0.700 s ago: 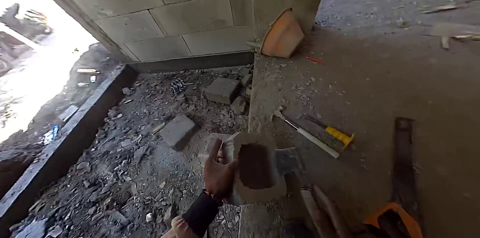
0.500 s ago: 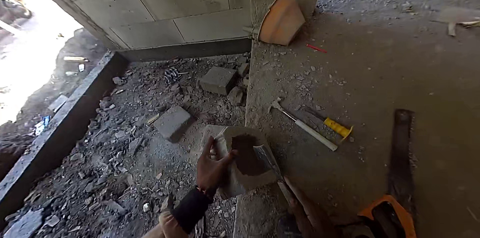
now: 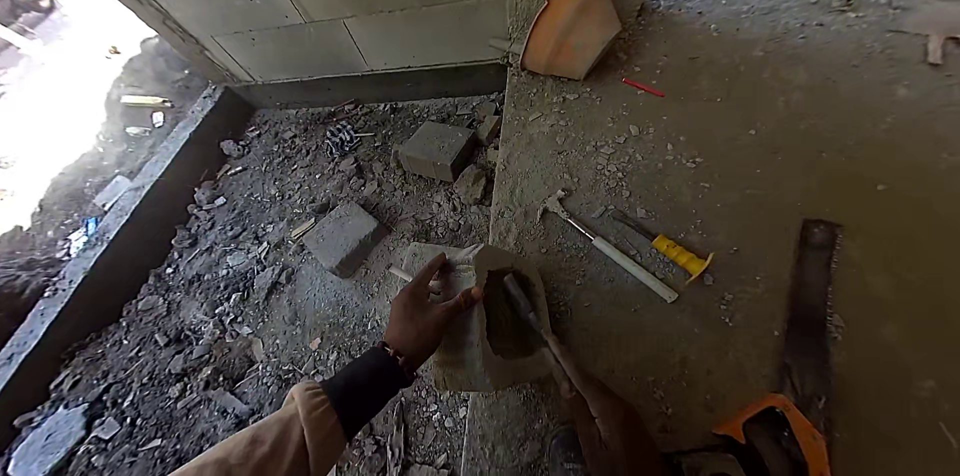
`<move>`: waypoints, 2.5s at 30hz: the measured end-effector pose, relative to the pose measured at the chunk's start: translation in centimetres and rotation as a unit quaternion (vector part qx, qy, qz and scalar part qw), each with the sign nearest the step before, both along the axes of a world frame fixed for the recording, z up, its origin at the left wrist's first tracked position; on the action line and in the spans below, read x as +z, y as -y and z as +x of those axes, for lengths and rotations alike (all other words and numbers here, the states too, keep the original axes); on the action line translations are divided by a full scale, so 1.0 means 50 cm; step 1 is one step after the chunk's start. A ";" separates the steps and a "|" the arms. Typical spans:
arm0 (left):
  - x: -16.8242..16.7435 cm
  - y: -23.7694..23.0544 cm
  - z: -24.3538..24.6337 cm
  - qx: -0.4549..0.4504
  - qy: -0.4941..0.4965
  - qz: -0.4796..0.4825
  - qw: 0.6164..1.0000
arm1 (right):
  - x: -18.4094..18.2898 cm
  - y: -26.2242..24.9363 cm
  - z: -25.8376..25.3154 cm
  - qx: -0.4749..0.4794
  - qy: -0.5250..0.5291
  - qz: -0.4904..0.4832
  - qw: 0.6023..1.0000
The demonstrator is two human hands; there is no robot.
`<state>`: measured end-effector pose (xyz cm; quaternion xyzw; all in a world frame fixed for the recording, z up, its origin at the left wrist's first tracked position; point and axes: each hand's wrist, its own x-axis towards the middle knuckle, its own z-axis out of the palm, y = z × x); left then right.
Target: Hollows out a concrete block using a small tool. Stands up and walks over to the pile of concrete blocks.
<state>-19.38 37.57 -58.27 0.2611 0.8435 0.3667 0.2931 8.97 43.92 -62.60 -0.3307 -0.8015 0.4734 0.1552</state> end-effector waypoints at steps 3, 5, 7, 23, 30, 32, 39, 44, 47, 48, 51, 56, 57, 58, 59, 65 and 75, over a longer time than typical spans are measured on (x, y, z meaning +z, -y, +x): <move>-0.002 0.010 0.001 0.002 0.001 0.015 1.000 | 0.024 0.012 0.003 -0.032 -0.059 0.032 0.997; -0.003 0.013 -0.003 0.006 0.010 0.012 1.000 | 0.003 0.019 0.005 -0.019 0.010 0.053 0.998; -0.001 0.016 -0.005 0.008 0.014 0.006 1.000 | -0.013 0.011 0.002 0.027 0.122 0.004 0.992; 0.020 0.022 -0.002 -0.005 0.005 -0.022 1.000 | -0.021 0.037 0.000 -0.020 0.000 -0.018 1.000; 0.024 0.013 -0.007 -0.016 -0.021 -0.023 0.999 | -0.023 0.042 -0.017 0.033 0.137 0.065 0.988; 0.027 -0.006 -0.025 -0.008 -0.026 -0.032 0.999 | -0.019 0.027 -0.024 0.041 0.144 0.021 0.988; 0.035 -0.012 -0.053 0.000 0.017 -0.072 0.997 | -0.046 0.040 0.020 0.072 0.142 -0.118 0.980; 0.038 0.009 -0.056 0.061 -0.047 -0.071 0.994 | -0.034 0.044 0.006 0.000 0.055 -0.117 0.992; 0.053 0.007 -0.082 0.084 -0.075 -0.103 0.988 | -0.051 0.050 -0.002 -0.037 0.028 -0.116 0.992; 0.054 0.008 -0.088 0.091 -0.077 -0.112 0.987 | -0.054 0.050 -0.009 -0.041 0.024 -0.119 0.992; 0.049 0.010 -0.106 0.108 -0.060 -0.123 0.985 | -0.045 0.043 -0.035 -0.039 0.005 -0.131 0.991; 0.036 -0.005 -0.124 0.107 -0.025 -0.123 0.986 | -0.028 0.023 -0.071 -0.015 0.010 -0.129 0.991; 0.036 -0.007 -0.125 0.093 -0.033 -0.117 0.988 | -0.031 0.017 -0.075 -0.011 0.010 -0.124 0.992; 0.037 -0.010 -0.126 0.077 -0.040 -0.113 0.990 | -0.035 0.013 -0.077 -0.010 0.012 -0.114 0.993; 0.038 -0.014 -0.126 0.056 -0.042 -0.113 0.991 | -0.041 0.013 -0.075 -0.011 0.015 -0.100 0.995; 0.057 -0.088 -0.132 -0.053 -0.039 -0.139 0.988 | -0.055 0.020 -0.068 -0.029 0.027 -0.068 0.997; 0.092 -0.180 -0.083 -0.169 -0.133 -0.208 0.954 | -0.072 0.046 -0.048 -0.053 -0.005 -0.090 0.994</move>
